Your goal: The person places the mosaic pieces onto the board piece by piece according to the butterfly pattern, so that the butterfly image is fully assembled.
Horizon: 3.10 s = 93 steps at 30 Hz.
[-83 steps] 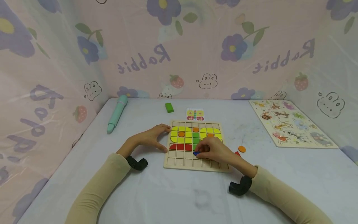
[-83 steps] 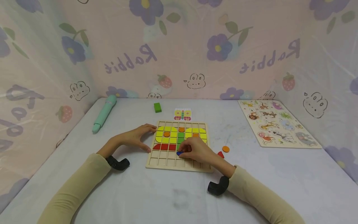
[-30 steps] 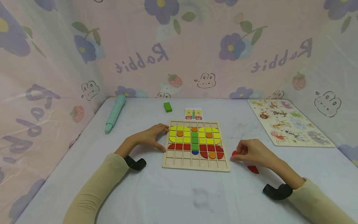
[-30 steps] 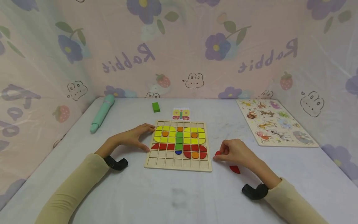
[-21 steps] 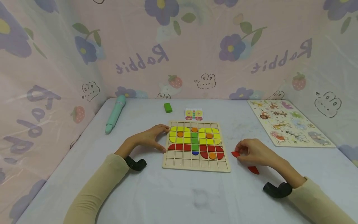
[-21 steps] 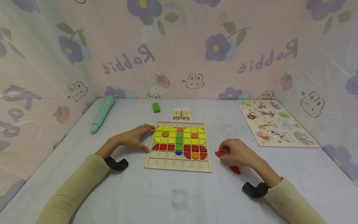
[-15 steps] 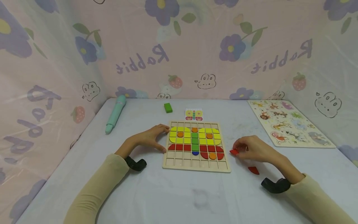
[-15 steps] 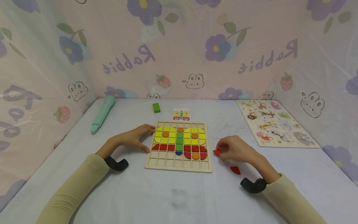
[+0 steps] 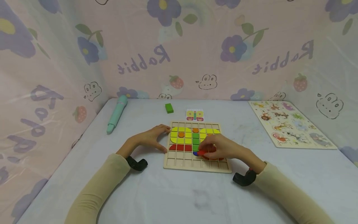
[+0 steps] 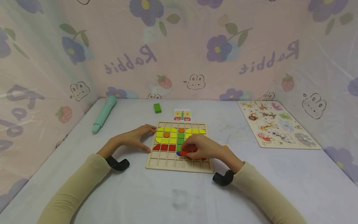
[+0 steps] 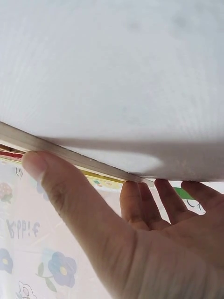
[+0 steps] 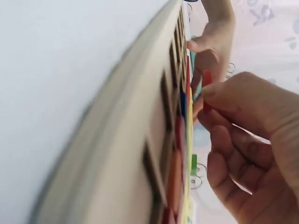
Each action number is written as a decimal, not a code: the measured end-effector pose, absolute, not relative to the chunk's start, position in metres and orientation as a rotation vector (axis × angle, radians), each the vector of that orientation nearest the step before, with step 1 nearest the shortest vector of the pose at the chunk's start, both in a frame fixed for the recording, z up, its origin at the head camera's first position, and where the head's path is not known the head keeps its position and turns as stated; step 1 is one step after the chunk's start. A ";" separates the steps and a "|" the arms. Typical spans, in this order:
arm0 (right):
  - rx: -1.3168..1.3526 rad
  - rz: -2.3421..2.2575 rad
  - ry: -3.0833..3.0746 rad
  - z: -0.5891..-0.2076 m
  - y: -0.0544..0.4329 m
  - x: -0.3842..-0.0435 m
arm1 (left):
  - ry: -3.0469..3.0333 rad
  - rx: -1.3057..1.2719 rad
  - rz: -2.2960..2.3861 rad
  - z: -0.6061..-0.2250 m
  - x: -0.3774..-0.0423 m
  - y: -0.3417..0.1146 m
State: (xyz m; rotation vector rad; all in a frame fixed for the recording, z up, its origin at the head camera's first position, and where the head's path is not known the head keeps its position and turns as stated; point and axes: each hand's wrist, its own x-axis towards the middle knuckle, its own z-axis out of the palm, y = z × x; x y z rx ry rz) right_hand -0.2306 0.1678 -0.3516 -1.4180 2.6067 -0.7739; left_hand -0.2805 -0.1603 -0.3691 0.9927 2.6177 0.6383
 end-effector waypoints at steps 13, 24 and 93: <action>-1.521 -0.659 2.522 -0.362 0.127 -0.242 | 2.618 0.980 0.638 -0.367 -0.280 -0.159; -1.378 -0.650 2.638 -0.362 0.126 -0.240 | 2.626 0.977 0.634 -0.369 -0.281 -0.160; -1.040 -0.860 2.908 -0.354 0.250 -0.238 | 2.621 1.002 0.643 -0.369 -0.280 -0.162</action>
